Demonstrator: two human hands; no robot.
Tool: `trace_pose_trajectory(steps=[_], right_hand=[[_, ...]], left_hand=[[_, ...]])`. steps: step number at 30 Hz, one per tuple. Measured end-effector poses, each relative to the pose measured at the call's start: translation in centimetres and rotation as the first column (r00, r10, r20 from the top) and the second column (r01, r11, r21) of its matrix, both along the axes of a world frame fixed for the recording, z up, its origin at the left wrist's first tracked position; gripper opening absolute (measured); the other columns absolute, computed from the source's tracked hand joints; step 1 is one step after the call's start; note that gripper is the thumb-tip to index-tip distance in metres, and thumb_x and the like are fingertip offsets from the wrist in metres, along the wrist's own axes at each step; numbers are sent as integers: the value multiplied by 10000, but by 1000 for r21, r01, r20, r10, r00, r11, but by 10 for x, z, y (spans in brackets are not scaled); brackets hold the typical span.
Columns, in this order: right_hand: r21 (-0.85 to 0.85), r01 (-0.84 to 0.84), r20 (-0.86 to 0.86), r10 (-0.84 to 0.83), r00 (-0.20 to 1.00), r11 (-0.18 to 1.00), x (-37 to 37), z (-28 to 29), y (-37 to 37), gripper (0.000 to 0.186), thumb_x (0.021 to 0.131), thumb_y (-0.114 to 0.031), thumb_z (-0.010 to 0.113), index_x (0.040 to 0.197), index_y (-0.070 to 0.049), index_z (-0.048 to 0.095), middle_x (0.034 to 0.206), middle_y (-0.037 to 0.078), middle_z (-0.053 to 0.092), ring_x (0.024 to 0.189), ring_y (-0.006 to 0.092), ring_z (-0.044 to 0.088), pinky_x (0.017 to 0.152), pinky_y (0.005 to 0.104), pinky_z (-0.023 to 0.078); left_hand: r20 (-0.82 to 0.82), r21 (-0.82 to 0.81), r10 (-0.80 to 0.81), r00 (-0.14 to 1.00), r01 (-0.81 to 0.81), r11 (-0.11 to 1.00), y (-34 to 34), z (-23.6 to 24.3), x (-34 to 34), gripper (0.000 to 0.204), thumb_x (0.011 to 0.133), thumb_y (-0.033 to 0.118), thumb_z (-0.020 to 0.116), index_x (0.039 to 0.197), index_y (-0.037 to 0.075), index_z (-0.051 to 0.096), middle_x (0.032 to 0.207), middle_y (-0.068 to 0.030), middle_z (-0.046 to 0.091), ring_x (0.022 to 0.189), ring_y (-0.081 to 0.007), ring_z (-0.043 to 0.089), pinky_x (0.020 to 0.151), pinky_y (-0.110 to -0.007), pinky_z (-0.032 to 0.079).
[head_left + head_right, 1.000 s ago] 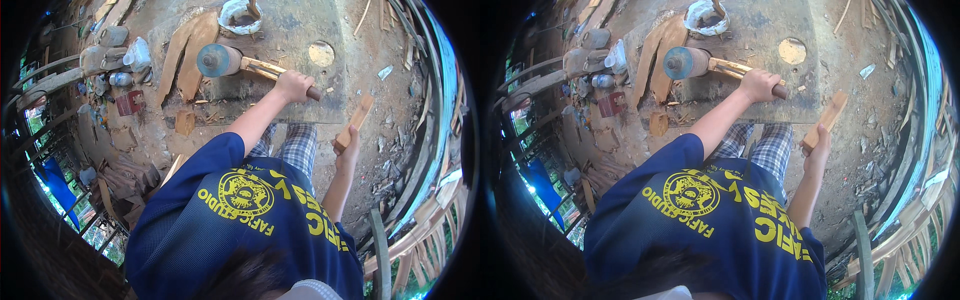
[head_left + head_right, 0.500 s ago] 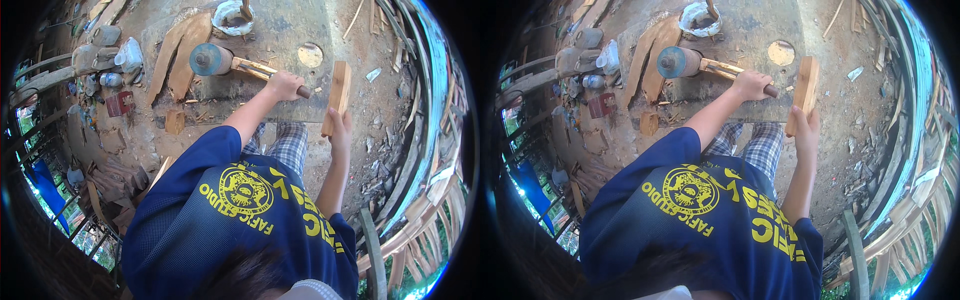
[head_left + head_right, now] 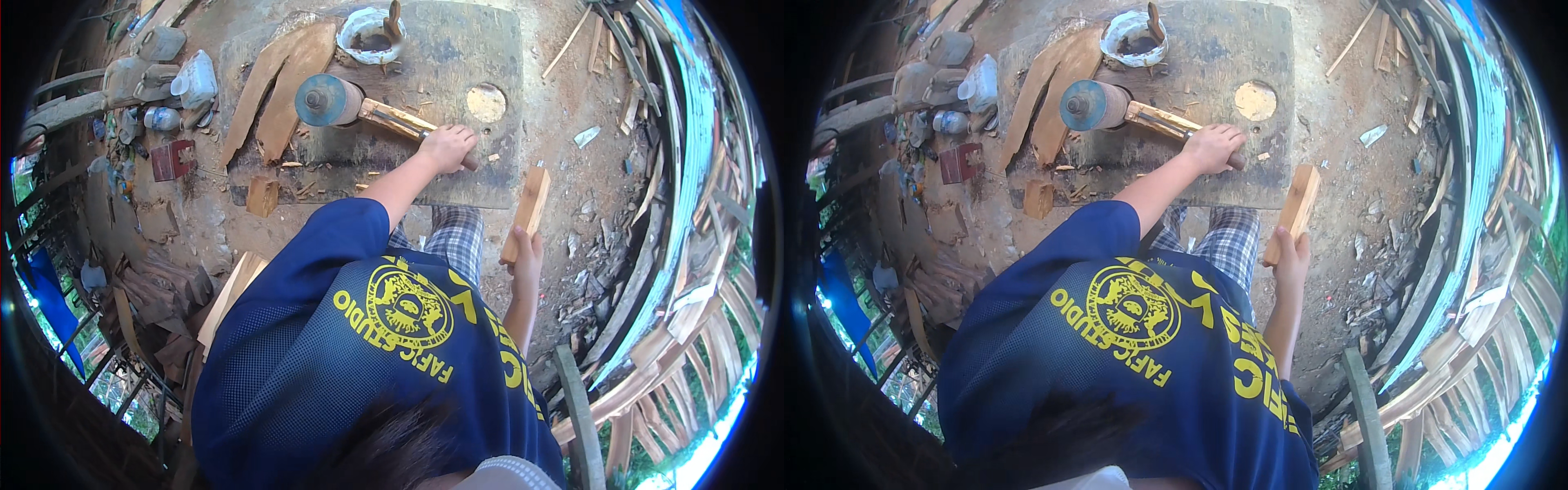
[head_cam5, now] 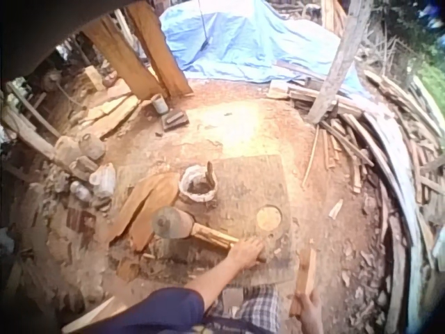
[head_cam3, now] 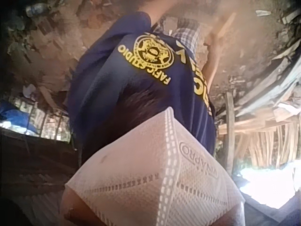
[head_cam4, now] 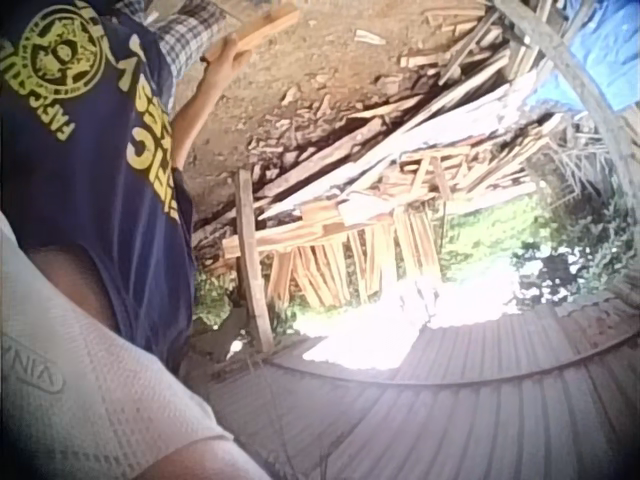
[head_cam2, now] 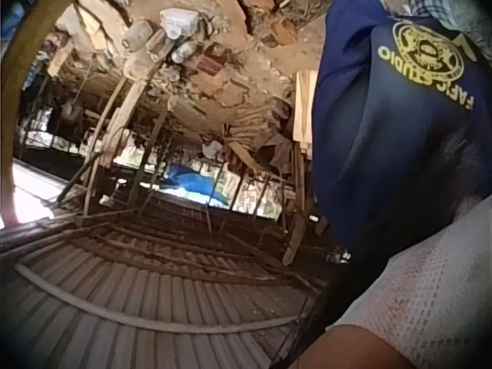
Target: The person walks over to a workbench and carves a piece of wood by positioning a chisel and striking it with a wooden mallet.
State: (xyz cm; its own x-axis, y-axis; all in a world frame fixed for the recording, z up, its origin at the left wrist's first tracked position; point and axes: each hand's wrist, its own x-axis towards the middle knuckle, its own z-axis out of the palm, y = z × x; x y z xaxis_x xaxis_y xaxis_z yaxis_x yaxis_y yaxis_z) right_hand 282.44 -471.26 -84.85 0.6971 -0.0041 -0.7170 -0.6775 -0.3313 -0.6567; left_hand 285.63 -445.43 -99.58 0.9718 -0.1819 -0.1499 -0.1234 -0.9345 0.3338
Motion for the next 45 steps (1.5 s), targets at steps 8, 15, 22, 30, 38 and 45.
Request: trace_pose_trajectory(steps=[8, 15, 22, 30, 38, 45], right_hand=[[-294, -220, 107, 261, 959, 930, 6, -49, -26, 458, 836, -335, 716, 1035, 52, 571, 874, 183, 642, 707, 240, 658, 544, 346, 533], [-614, -303, 287, 563, 775, 729, -4, -120, -28, 647, 810, -499, 710, 1087, 66, 560, 924, 285, 659, 892, 437, 659, 787, 476, 510], [-683, -416, 209, 707, 675, 600, 6, -126, 23, 730, 788, -498, 719, 1207, 65, 518, 1204, 332, 558, 1073, 482, 586, 899, 521, 489], [57, -807, 240, 776, 583, 588, 47, 168, 30, 304, 899, -229, 688, 1126, -39, 614, 1004, 64, 653, 882, 151, 642, 781, 310, 536], [-374, -812, 828, 556, -75, 448, -65, 377, -41, 171, 808, -189, 734, 924, -70, 694, 894, 75, 673, 807, 140, 647, 716, 303, 508], [-214, -975, 913, 368, -175, 65, -119, 367, -52, 166, 823, -188, 699, 933, -65, 687, 908, 84, 669, 810, 159, 645, 712, 318, 505]], left_hand=[[-29, -16, -19, 999, 19, 1000, -20, 14, -14, 450, 674, 300, 808, 1038, 118, 615, 1072, -38, 589, 1082, -221, 564, 891, -368, 493], [174, -126, -278, 945, 301, 945, -34, 48, -77, 328, 670, 293, 755, 932, 136, 636, 976, -20, 608, 1029, -199, 581, 870, -353, 446], [40, 230, -361, 932, 342, 911, -28, 12, -121, 132, 727, 232, 677, 848, 181, 689, 887, 51, 645, 966, -145, 602, 907, -379, 381], [-76, -268, -127, 989, 102, 958, 6, 167, -135, 535, 815, 355, 725, 1248, 85, 561, 1213, -113, 602, 1221, -254, 535, 1056, -482, 363], [419, -443, -823, 385, 877, 184, 76, 564, -248, 468, 885, 243, 691, 1271, 13, 559, 1217, -190, 566, 1135, -331, 555, 867, -410, 519], [261, -54, -926, 273, 962, 268, 87, 663, -408, 390, 956, 416, 562, 1164, 97, 642, 726, -13, 539, 606, -209, 526, 562, -339, 427]])
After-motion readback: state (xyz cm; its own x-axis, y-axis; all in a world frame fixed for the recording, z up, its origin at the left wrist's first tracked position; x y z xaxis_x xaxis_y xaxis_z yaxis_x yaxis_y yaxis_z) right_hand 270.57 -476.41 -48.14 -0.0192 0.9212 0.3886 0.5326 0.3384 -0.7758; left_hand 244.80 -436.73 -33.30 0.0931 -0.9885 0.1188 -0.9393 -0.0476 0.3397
